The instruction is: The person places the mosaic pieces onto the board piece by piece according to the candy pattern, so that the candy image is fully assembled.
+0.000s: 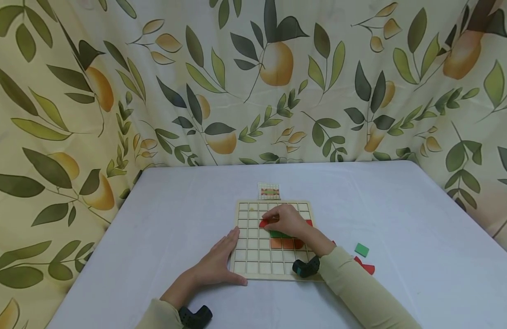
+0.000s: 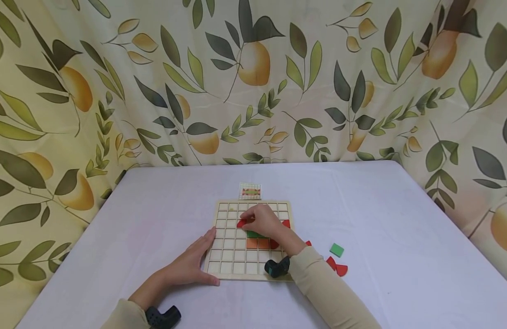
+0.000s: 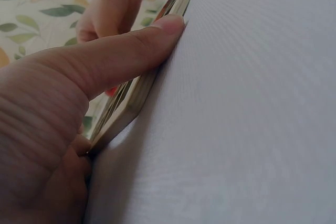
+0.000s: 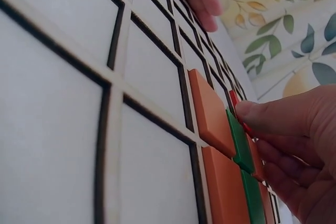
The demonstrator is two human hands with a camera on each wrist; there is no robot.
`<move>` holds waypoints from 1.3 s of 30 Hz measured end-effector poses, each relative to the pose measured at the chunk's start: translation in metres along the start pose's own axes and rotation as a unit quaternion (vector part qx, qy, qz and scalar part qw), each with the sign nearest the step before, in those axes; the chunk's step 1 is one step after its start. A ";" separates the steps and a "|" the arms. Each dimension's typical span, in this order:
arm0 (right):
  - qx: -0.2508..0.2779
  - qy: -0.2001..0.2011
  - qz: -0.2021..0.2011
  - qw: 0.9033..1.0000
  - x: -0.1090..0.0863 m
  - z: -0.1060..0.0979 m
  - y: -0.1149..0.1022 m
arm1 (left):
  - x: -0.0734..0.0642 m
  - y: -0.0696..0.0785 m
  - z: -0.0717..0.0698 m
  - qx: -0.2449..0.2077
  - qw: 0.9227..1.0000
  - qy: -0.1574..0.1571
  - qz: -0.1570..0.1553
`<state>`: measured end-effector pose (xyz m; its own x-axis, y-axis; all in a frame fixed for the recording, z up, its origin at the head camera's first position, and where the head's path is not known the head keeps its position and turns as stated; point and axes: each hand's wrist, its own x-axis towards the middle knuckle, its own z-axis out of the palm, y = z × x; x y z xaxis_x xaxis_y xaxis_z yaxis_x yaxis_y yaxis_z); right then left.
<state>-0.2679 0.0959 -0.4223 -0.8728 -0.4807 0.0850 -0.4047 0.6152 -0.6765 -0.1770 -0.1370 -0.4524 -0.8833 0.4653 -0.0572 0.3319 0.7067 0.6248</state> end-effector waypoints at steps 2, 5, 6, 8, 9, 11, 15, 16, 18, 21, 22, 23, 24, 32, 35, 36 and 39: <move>0.001 0.002 0.000 1.000 -0.001 -0.001 0.000 | 0.000 0.000 0.000 0.000 1.000 0.000 0.001; 0.000 0.007 -0.009 1.000 -0.005 -0.003 0.000 | 0.000 0.000 0.000 0.002 1.000 0.001 0.003; 0.000 0.010 -0.012 1.000 -0.007 -0.004 0.000 | 0.000 0.000 0.001 0.004 1.000 0.001 0.003; -0.003 0.019 -0.016 1.000 -0.011 -0.006 0.001 | 0.000 0.001 0.001 0.005 1.000 0.001 0.002; -0.006 0.022 -0.019 1.000 -0.013 -0.007 0.002 | 0.000 0.001 0.001 0.006 1.000 0.002 0.002; -0.008 0.029 -0.014 0.999 -0.018 -0.009 0.003 | -0.001 0.002 0.001 0.006 1.000 0.002 0.000; -0.020 0.035 -0.003 0.999 -0.031 -0.015 0.008 | -0.001 0.003 0.000 0.005 1.000 0.004 0.001; -0.021 0.038 0.001 0.999 -0.034 -0.017 0.009 | -0.001 0.003 0.000 0.005 1.000 0.004 0.001; -0.020 0.041 0.002 0.999 -0.041 -0.021 0.012 | -0.001 0.003 0.000 0.008 1.000 0.004 0.000; -0.019 0.048 0.007 0.999 -0.049 -0.027 0.016 | -0.001 0.002 -0.001 0.009 1.000 0.006 0.001; -0.018 0.049 0.009 0.999 -0.052 -0.028 0.017 | -0.001 0.002 0.000 0.009 1.000 0.007 0.002; -0.020 0.049 0.011 0.999 -0.054 -0.029 0.019 | 0.000 0.001 0.000 0.009 1.000 0.008 0.003; -0.021 0.049 0.015 0.998 -0.056 -0.030 0.020 | 0.000 0.001 0.000 0.009 1.000 0.008 0.003; 0.003 0.040 0.049 0.998 -0.067 -0.033 0.025 | 0.000 0.001 0.002 0.015 1.000 0.003 -0.002; 0.006 0.046 0.046 0.998 -0.071 -0.032 0.027 | 0.000 0.001 0.002 0.014 1.000 0.004 -0.002; 0.006 0.051 0.044 0.998 -0.073 -0.032 0.028 | 0.000 0.000 0.002 0.013 1.000 0.004 -0.002; 0.000 0.069 0.037 0.997 -0.080 -0.033 0.030 | 0.000 0.000 0.002 0.011 1.000 0.003 0.000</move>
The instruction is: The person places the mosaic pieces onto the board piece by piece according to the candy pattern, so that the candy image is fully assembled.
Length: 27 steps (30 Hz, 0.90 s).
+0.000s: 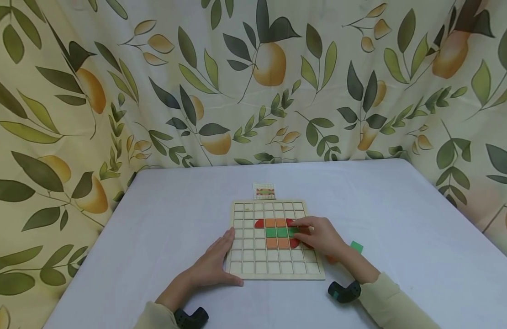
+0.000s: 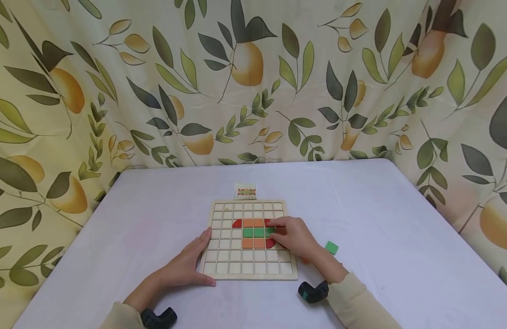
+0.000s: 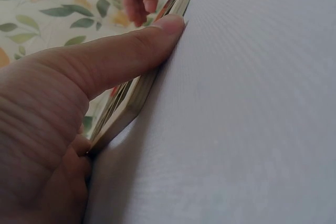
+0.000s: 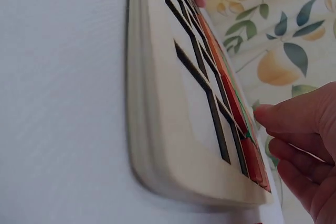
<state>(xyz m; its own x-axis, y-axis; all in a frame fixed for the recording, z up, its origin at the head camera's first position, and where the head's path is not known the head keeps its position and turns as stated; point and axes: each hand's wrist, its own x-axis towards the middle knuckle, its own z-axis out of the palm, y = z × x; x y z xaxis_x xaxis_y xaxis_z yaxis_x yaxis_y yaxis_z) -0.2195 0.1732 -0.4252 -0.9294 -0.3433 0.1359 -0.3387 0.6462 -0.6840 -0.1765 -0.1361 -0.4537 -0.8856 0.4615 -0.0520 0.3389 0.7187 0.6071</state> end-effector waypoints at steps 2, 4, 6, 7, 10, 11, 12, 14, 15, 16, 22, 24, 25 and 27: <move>0.000 0.014 0.001 1.000 -0.004 -0.002 0.001 | 0.000 0.000 0.000 -0.001 1.000 -0.001 0.002; 0.006 0.023 0.009 1.000 -0.007 -0.005 0.003 | 0.000 0.000 0.000 -0.003 1.000 0.000 0.004; 0.012 0.027 0.018 0.999 -0.008 -0.007 0.005 | -0.001 0.000 -0.001 -0.003 1.000 0.001 0.007; 0.015 0.029 0.022 0.999 -0.009 -0.008 0.005 | -0.001 0.001 -0.001 -0.003 1.000 0.001 0.007; 0.025 0.029 0.034 0.999 -0.011 -0.012 0.006 | -0.001 0.000 -0.001 -0.003 1.000 0.002 0.009; 0.025 0.030 0.037 0.999 -0.012 -0.013 0.007 | -0.001 0.000 -0.001 -0.003 1.000 0.002 0.010; 0.024 0.033 0.038 0.998 -0.013 -0.014 0.007 | -0.001 0.000 -0.001 -0.002 1.000 0.002 0.011; 0.018 0.041 0.040 0.998 -0.016 -0.017 0.008 | -0.001 0.000 -0.001 -0.002 1.000 0.001 0.011; 0.011 0.046 0.038 0.998 -0.017 -0.019 0.009 | -0.001 0.000 -0.001 -0.002 1.000 0.002 0.011; 0.005 0.050 0.038 0.998 -0.018 -0.020 0.010 | -0.001 0.000 -0.001 -0.001 1.000 0.002 0.012; -0.025 0.055 0.052 0.997 -0.026 -0.027 0.016 | -0.002 0.000 -0.001 0.001 1.000 0.005 0.012; -0.031 0.058 0.062 0.996 -0.030 -0.029 0.019 | -0.001 0.000 -0.001 0.001 1.000 0.004 0.012; -0.033 0.060 0.066 0.995 -0.031 -0.030 0.020 | -0.001 0.000 -0.001 0.002 1.000 0.004 0.012; -0.034 0.064 0.070 0.995 -0.034 -0.033 0.023 | -0.001 0.000 0.000 0.001 1.000 0.004 0.011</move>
<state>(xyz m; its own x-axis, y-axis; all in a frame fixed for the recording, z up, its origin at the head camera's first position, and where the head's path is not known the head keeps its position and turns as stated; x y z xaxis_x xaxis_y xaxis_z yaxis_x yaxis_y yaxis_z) -0.2002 0.2220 -0.4221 -0.9778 -0.1592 0.1362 -0.2094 0.7276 -0.6533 -0.1757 -0.1370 -0.4534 -0.8803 0.4733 -0.0329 0.3588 0.7095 0.6064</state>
